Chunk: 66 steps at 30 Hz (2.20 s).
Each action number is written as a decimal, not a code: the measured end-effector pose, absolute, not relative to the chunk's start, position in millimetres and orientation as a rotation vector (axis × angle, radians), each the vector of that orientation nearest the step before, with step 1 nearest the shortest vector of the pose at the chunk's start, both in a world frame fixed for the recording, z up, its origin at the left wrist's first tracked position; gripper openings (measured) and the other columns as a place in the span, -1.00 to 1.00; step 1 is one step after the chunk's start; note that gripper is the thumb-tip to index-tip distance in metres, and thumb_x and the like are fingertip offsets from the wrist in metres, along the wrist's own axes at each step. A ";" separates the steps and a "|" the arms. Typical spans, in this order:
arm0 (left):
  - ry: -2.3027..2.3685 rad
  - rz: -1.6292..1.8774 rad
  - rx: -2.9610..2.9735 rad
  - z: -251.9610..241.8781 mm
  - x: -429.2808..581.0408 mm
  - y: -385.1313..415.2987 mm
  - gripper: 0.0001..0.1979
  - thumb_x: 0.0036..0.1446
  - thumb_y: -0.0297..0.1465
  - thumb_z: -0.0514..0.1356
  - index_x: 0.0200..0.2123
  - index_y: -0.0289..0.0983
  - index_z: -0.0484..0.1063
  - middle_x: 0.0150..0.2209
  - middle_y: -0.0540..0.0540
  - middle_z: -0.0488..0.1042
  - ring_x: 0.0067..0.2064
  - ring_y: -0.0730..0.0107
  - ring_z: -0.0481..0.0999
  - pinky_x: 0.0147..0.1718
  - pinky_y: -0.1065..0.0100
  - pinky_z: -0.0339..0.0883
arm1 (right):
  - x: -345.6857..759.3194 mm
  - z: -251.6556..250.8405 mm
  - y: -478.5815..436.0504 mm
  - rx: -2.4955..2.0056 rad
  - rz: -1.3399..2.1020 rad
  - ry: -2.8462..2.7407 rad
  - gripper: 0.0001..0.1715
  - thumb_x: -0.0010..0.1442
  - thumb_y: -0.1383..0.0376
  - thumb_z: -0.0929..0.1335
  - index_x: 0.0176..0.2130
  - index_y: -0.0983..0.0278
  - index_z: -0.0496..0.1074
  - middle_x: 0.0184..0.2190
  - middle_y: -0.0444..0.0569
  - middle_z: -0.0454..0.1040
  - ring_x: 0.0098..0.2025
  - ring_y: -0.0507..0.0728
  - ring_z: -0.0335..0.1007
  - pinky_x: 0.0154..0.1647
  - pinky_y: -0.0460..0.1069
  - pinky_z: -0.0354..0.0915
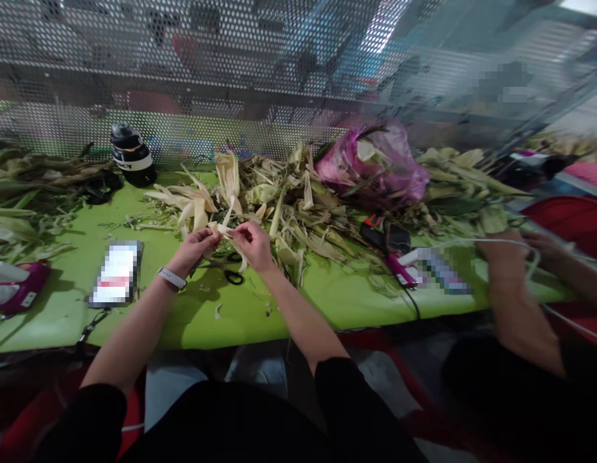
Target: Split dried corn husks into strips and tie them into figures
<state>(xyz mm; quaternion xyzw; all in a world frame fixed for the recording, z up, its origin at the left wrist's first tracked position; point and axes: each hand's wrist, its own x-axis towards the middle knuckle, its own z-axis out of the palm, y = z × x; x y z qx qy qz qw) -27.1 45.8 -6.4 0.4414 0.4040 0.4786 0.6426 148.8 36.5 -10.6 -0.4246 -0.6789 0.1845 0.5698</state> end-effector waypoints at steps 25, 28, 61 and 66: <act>1.002 1.002 1.128 -3.1 -26.0 41.5 -0.62 -0.25 -0.24 0.48 -0.43 -0.36 0.47 -0.53 0.01 0.46 -0.54 0.59 0.32 -0.56 0.52 0.12 | 148.5 -12.4 35.2 -1.086 0.274 -1.691 -0.69 0.24 0.08 0.34 -0.40 0.23 0.42 -0.42 -0.06 0.40 -0.38 0.06 0.30 -0.25 -0.03 0.26; 0.970 0.977 1.026 -5.7 -25.7 42.4 -0.63 -0.30 -0.29 0.50 -0.48 -0.36 0.46 -0.54 0.00 0.47 -0.55 0.58 0.35 -0.56 0.51 0.16 | 147.4 -12.5 32.3 -1.041 0.261 -1.761 -0.69 0.27 0.09 0.32 -0.40 0.23 0.43 -0.41 -0.04 0.41 -0.35 0.07 0.33 -0.23 -0.03 0.28; 1.040 1.048 1.070 2.2 -19.8 33.3 -0.64 -0.31 -0.29 0.49 -0.53 -0.35 0.43 -0.57 -0.01 0.47 -0.57 0.57 0.35 -0.59 0.50 0.14 | 152.0 -2.8 29.6 -0.953 0.392 -1.758 -0.80 0.24 0.18 0.35 -0.34 0.21 0.52 -0.41 -0.07 0.41 -0.41 0.04 0.31 -0.33 -0.03 0.29; 1.049 1.014 1.091 1.8 -18.3 31.7 -0.66 -0.30 -0.27 0.49 -0.53 -0.35 0.47 -0.57 -0.03 0.48 -0.59 0.55 0.34 -0.61 0.48 0.12 | 151.9 -3.8 32.8 -0.978 0.479 -1.721 -0.77 0.21 0.15 0.36 -0.39 0.23 0.51 -0.42 -0.09 0.40 -0.40 0.03 0.30 -0.33 -0.03 0.28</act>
